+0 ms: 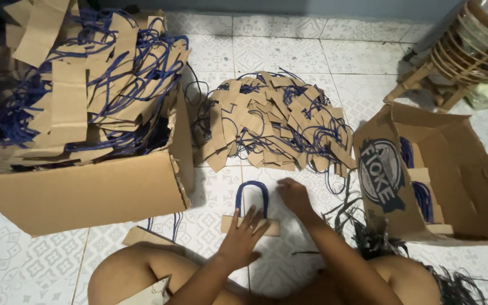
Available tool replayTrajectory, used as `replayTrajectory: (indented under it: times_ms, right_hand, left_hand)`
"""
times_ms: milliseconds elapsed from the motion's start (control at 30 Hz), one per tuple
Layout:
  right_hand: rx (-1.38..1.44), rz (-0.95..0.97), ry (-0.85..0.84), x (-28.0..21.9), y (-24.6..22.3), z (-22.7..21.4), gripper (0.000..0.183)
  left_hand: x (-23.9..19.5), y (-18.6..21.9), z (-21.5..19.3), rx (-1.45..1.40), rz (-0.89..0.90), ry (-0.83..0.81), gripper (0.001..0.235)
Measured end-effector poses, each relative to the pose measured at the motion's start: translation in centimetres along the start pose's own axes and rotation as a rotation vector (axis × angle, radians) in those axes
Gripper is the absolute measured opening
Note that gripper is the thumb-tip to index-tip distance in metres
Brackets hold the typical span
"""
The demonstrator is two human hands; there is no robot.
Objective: The person sits on the floor and repeatedly inserts a blue plastic loop through a rectangular cardboard piece. They adjust the loop and cardboard with both hands, then place the assembled unit aside. The process is repeated continuously with materials from nearby boxes.
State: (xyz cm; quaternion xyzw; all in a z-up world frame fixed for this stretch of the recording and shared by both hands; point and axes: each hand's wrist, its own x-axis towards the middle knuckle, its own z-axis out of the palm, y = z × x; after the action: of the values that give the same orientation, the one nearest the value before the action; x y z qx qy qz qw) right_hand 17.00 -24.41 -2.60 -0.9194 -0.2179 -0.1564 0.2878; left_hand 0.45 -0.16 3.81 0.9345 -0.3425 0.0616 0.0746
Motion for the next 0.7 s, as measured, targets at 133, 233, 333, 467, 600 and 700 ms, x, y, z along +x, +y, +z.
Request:
replayTrajectory:
  times_ms: [133,233,333,467,600,700]
  right_hand:
    - [0.306,0.842,-0.39,-0.2,-8.6,-5.5,0.037]
    - [0.137,0.8,-0.448,0.4,-12.8,-6.5,0.053]
    - [-0.01,0.685,-0.394,-0.2,-12.1,-3.8,0.058]
    - [-0.125,0.635,-0.333,0.1,-12.3,-1.4,0.048]
    - [-0.165,0.544,-0.232,0.2,-11.2,0.7,0.024]
    - [-0.195,0.545,-0.2,0.1,-9.8,2.3,0.016]
  left_hand:
    - [0.9,-0.4,-4.7,-0.161,-0.115,-0.134,0.106]
    - [1.0,-1.6,-5.5,-0.093,-0.359,-0.217,0.102]
    - [-0.5,-3.2,-1.9,-0.195,-0.551,-0.191,0.111]
    - [-1.4,-5.0,3.9,-0.122,-0.589,-0.239,0.096]
    - [-1.5,-4.4,1.9,-0.11,-0.545,-0.204,0.077]
    - [-1.3,-4.6,1.2,-0.086,-0.527,-0.181,0.08]
